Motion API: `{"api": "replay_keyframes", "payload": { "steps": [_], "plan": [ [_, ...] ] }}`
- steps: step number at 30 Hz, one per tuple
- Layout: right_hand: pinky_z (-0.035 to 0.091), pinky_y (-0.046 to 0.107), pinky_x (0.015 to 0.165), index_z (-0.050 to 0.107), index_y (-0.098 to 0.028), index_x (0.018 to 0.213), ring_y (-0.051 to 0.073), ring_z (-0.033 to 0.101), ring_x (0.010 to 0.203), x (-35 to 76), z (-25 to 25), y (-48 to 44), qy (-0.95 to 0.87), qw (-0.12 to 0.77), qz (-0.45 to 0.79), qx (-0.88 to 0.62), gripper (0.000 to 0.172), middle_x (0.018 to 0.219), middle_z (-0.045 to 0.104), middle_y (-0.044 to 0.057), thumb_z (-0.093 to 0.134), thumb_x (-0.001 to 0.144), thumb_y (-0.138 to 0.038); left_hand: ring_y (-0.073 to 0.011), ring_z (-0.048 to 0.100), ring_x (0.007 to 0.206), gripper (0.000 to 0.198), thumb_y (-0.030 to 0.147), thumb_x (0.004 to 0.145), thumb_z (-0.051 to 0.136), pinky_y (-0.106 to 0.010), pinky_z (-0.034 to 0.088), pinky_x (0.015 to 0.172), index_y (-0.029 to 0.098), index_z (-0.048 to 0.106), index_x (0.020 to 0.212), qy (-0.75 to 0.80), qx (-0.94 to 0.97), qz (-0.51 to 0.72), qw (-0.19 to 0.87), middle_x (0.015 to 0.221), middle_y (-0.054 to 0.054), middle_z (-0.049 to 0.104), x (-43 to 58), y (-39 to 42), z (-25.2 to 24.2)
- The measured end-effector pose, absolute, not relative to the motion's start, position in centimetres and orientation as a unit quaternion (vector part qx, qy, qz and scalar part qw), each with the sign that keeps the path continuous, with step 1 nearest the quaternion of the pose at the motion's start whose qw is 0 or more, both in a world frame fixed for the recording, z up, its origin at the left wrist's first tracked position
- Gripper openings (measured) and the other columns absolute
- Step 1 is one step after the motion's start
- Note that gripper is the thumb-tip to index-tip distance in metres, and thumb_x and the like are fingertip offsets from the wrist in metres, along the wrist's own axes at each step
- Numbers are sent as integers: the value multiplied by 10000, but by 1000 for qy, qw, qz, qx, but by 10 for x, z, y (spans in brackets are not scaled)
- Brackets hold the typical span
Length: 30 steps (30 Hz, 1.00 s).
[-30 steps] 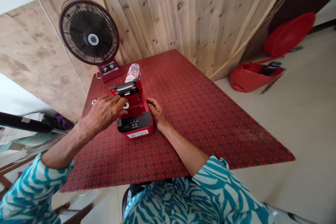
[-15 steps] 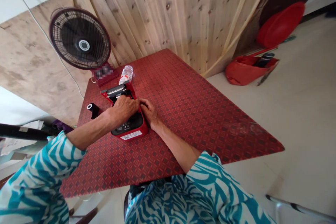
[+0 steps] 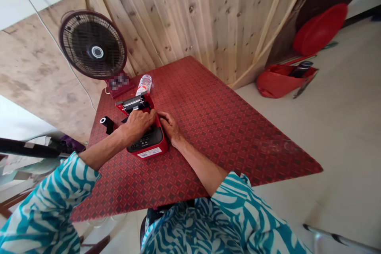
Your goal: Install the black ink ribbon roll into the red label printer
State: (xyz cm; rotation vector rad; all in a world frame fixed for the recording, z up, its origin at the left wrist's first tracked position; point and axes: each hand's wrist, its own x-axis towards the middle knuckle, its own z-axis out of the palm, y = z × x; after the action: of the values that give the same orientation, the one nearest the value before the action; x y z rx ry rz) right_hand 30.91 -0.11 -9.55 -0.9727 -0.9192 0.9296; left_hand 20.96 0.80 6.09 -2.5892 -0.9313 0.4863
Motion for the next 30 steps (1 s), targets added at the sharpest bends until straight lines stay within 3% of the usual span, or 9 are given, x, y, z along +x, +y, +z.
{"api": "replay_keyframes", "payload": {
  "steps": [3, 6, 9, 14, 19, 22, 27, 30],
  "plan": [
    [418, 393, 1019, 661, -262, 1038, 192, 592, 1081, 310, -96, -1, -409, 686, 419, -432, 289, 1086, 687, 7, 519, 792, -312, -283, 684, 835, 268, 234, 813, 680, -305, 464, 638, 131, 584, 1041, -297, -927, 150, 172, 912, -136, 700, 204, 3, 74],
    [416, 391, 1023, 663, -270, 1032, 191, 587, 1095, 311, -95, -2, -404, 683, 429, -431, 286, 1092, 688, 1, 524, 788, -322, -257, 671, 909, 220, 278, 833, 664, -312, 482, 726, 184, 598, 1021, -294, -938, 46, 176, 975, -91, 698, 182, -3, 93],
    [413, 396, 1025, 664, -273, 1028, 191, 588, 1094, 311, -94, -3, -405, 676, 429, -442, 286, 1095, 689, -1, 518, 787, -321, -261, 661, 949, 350, 355, 840, 655, -339, 490, 793, 189, 569, 1136, -319, -933, -89, 143, 1012, -93, 693, 144, -5, 97],
    [407, 396, 1032, 660, -283, 1045, 185, 593, 1087, 313, -93, -5, -407, 671, 422, -453, 289, 1103, 692, -11, 521, 794, -322, -235, 654, 977, 466, 421, 848, 628, -334, 505, 827, 204, 523, 1247, -365, -915, -170, 27, 1070, -85, 678, 98, -5, 59],
    [420, 400, 1016, 658, -267, 1051, 194, 600, 1075, 314, -93, -8, -397, 667, 437, -454, 303, 1102, 690, 4, 526, 792, -350, -224, 634, 1032, 406, 318, 895, 555, -347, 502, 884, 190, 523, 1279, -371, -904, -212, -2, 1117, -97, 667, 98, -6, 34],
    [429, 403, 1004, 654, -258, 1063, 202, 597, 1080, 314, -97, -8, -390, 665, 444, -457, 317, 1117, 686, 14, 542, 782, -357, -213, 640, 1013, 334, 268, 908, 526, -352, 501, 885, 190, 570, 1229, -346, -910, -229, -17, 1100, -92, 682, 103, -7, 36],
    [449, 398, 974, 656, -256, 1054, 211, 595, 1089, 314, -98, -7, -377, 665, 456, -456, 331, 1124, 688, 20, 565, 759, -377, -180, 663, 982, 119, 245, 890, 573, -371, 468, 950, 220, 674, 947, -274, -918, -284, -34, 1035, -60, 722, 111, -18, 29],
    [459, 393, 956, 662, -247, 1033, 214, 614, 1053, 314, -93, -9, -369, 666, 456, -460, 334, 1098, 699, 27, 577, 742, -385, -173, 681, 938, 103, 231, 886, 575, -392, 453, 977, 219, 673, 912, -259, -917, -301, -41, 962, -52, 739, 113, -27, 16]
  ]
}}
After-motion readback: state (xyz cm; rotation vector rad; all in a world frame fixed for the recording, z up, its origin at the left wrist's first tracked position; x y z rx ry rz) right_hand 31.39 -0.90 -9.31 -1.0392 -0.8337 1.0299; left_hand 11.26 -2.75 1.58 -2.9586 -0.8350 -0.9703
